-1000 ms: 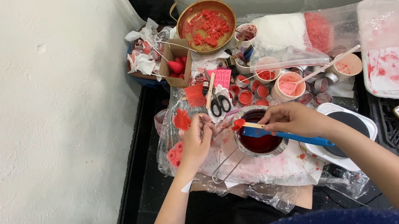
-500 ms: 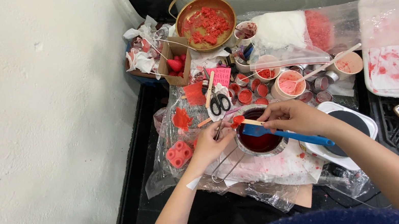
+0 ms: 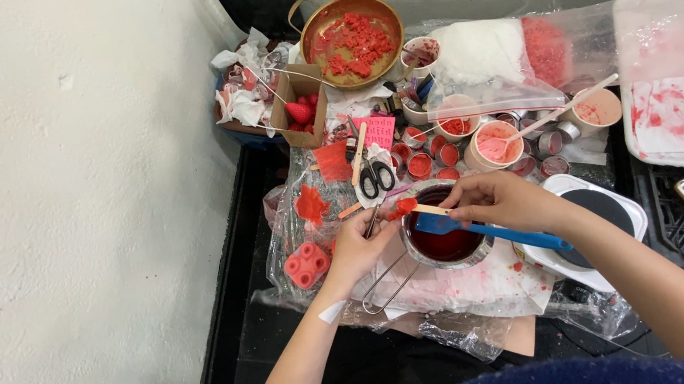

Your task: The recorder is stirring melted red wax in a metal pot and preparing silicone molds for candle making.

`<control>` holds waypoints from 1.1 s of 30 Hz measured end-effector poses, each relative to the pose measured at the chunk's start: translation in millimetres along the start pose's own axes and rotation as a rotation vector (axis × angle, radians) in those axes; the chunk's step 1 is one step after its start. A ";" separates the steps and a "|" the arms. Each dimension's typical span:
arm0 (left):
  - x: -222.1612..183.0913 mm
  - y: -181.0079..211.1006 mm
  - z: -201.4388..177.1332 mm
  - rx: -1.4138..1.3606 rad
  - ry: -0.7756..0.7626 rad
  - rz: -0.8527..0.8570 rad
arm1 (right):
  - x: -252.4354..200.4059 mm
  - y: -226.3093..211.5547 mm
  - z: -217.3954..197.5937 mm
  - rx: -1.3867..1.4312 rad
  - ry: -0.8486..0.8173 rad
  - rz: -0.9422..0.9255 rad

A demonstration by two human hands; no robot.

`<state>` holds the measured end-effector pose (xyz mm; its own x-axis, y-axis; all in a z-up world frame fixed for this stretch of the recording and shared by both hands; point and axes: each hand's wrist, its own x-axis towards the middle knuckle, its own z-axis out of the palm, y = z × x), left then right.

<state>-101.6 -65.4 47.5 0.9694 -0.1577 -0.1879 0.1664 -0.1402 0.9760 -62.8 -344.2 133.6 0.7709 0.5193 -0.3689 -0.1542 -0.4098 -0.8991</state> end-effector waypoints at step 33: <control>3.1 55.2 8.4 0.783 0.019 0.501 | -67.5 -14.5 21.5 -1.103 0.599 -0.182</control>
<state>-90.9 -81.9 99.9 0.8991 -0.3634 0.2442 -0.4352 -0.6805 0.5895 -125.8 -357.2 166.4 0.9292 0.3322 0.1619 0.3555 -0.9232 -0.1460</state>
